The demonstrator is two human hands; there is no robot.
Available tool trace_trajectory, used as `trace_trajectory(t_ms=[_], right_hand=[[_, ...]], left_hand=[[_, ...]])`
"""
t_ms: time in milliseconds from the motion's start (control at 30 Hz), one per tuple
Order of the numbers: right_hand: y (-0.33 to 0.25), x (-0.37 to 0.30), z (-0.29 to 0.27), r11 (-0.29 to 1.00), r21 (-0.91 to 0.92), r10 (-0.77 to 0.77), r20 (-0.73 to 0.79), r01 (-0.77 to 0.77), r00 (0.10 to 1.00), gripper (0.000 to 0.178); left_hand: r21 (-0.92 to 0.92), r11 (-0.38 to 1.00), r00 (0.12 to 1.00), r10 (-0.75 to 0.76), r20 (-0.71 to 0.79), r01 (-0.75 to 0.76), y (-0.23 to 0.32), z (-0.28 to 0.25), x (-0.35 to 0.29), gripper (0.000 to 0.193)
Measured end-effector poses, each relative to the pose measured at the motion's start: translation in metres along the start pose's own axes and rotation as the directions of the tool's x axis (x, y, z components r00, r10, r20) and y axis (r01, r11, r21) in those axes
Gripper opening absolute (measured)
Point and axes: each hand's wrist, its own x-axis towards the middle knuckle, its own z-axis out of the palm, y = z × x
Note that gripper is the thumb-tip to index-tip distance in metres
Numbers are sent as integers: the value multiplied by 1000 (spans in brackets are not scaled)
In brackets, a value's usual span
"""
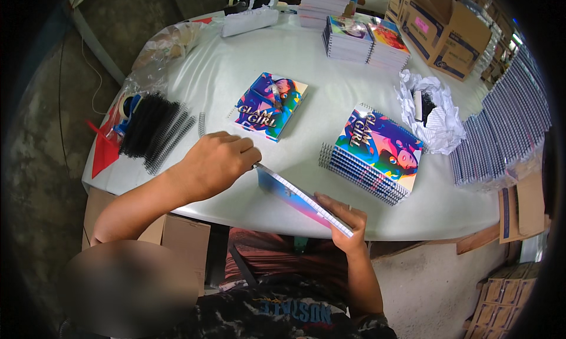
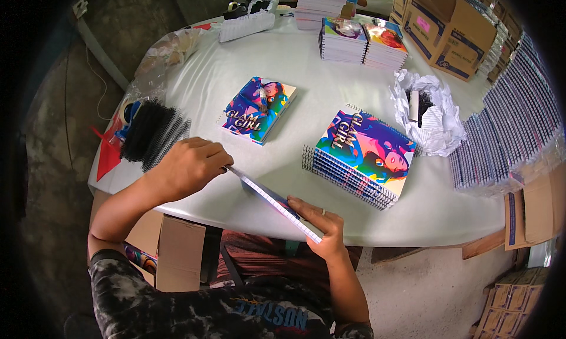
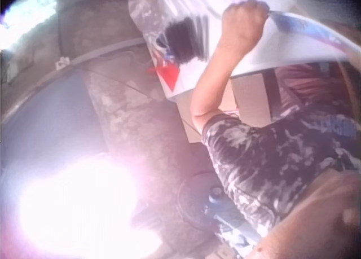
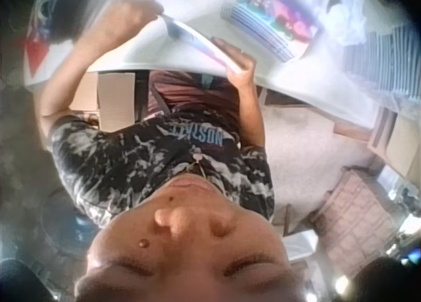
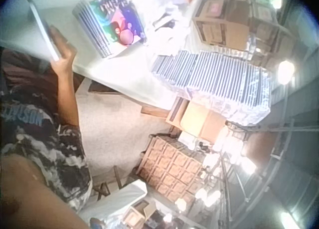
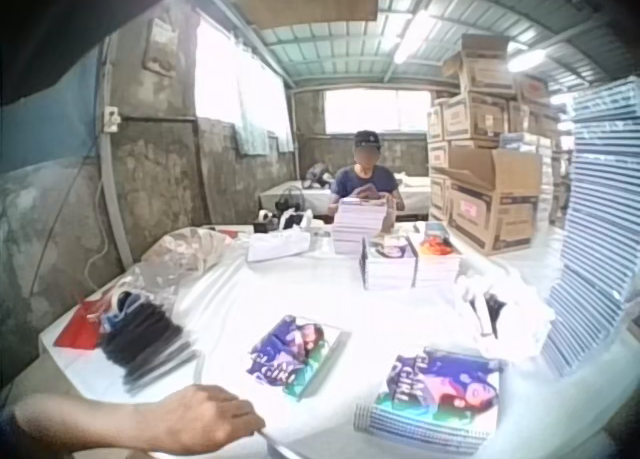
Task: The person assembles spiral-bound notebooks by inserting metal coils into the punched holes of the covers and pages. They repeatedly pick up a coil, align it with the holes, and press it into place, then stack the finished notebooks on the table.
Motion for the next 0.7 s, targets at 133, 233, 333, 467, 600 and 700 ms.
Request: trace_trajectory(t_ms=[133,233,333,467,600,700], right_hand=[[-3,4,3,999,-20,-41,-24,41,999,25],[-2,3,4,994,-37,-105,2,105,995,24],[-4,3,4,990,-73,-119,-23,117,993,22],[-10,-1,12,987,-61,-148,-8,147,989,22],[-5,-7,15,977,-53,-208,12,209,978,29],[-8,1,28,963,-19,-266,45,267,963,31]], left_hand=[[47,997,926,79,-369,-66,8,2,6,21],[133,985,978,131,-162,-110,2,-1,0,42],[221,969,829,34,-558,109,3,23,2,67],[43,998,967,55,-248,-46,24,134,-62,94],[342,938,498,271,-824,56,-14,67,-16,108],[-181,974,590,-225,-776,133,-31,146,-29,117]])
